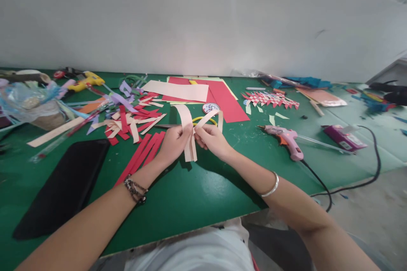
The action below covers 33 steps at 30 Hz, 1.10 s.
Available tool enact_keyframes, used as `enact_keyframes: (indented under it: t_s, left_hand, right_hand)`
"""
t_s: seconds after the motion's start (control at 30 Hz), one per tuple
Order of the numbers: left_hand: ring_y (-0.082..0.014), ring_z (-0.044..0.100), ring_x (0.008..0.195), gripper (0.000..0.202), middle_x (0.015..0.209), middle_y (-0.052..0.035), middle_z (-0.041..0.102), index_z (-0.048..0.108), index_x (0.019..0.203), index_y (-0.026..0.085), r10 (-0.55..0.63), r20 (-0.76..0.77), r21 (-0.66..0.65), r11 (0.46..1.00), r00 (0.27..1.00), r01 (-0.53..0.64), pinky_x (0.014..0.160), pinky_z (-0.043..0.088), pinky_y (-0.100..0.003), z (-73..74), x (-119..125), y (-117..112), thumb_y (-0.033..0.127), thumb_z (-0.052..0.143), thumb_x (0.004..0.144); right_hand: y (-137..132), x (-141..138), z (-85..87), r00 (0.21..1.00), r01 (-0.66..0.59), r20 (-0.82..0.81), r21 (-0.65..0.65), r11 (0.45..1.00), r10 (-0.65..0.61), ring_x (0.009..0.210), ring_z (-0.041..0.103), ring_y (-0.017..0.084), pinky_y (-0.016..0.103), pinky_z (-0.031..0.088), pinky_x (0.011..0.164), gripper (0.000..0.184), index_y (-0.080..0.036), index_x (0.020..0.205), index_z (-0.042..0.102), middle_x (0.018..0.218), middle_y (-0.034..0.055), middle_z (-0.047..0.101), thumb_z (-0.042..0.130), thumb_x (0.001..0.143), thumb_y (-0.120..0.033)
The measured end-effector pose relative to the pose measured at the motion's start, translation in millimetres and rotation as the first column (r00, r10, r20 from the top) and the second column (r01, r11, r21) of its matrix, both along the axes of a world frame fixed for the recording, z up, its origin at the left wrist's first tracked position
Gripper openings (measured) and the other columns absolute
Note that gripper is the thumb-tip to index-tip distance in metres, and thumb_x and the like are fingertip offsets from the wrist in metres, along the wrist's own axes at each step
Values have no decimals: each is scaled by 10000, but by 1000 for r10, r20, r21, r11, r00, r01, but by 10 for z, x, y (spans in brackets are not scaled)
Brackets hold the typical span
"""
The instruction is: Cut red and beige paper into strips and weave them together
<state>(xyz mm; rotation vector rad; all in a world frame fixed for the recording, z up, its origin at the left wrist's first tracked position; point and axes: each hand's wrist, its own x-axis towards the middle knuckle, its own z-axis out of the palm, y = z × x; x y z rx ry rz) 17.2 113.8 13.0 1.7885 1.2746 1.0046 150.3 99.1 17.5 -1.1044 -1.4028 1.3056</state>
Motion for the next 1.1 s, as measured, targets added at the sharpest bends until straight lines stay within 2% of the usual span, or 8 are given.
enact_keyframes:
  t_s: [0.17,0.33,0.5,0.6,0.7,0.87,1.1]
  left_hand:
    - [-87,336,471,411,482,39,360,386,519,176,75,96,-39,997,993,-72,436,271,-206,37,-9,18,494,408,777]
    - [-96,373,478,410,498,29,409,438,530,165,-79,87,-106,990,993,88,447,291,-211,50,7,0,500,418,767]
    - [-95,346,449,423,444,29,358,386,465,171,39,-21,-11,999,999,-39,424,238,-219,24,14,-13,467,425,764]
    - [-93,334,443,412,440,30,349,386,465,170,58,-17,8,998,998,-58,417,227,-222,23,13,-18,456,437,756]
    - [-98,358,453,402,462,23,386,429,501,161,56,29,-26,998,998,-55,422,256,-222,31,19,-26,471,435,757]
    - [-98,386,459,412,484,18,422,469,549,147,53,68,-61,997,996,-49,423,288,-215,26,32,-32,497,432,765]
    - [-94,399,430,408,453,27,429,400,503,181,71,133,-82,995,989,-61,404,296,-209,59,37,-39,485,436,772]
  right_hand:
    - [31,33,-49,999,21,34,12,1000,-22,344,318,36,177,244,361,335,-174,541,400,390,-68,391,429,837,-327]
    - [36,42,-22,997,80,0,14,997,-80,369,334,44,182,273,380,344,-178,546,394,416,-65,375,418,837,-359]
    - [-11,15,20,995,33,89,67,997,-39,411,338,47,192,266,405,355,-179,559,382,462,-63,379,479,804,-416]
    - [-9,12,-13,994,14,110,110,994,-26,431,358,55,196,269,413,344,-184,567,369,474,-60,379,457,820,-401]
    - [9,23,-47,996,-8,90,102,995,-1,414,363,56,194,282,409,327,-185,562,368,464,-61,371,409,845,-343]
    - [11,29,-46,1000,-10,24,62,998,9,388,349,52,188,284,388,328,-186,545,363,445,-64,357,424,837,-322]
    - [-5,2,-34,997,72,-26,-18,997,-72,371,321,48,181,249,374,309,-185,533,347,419,-65,359,427,816,-281]
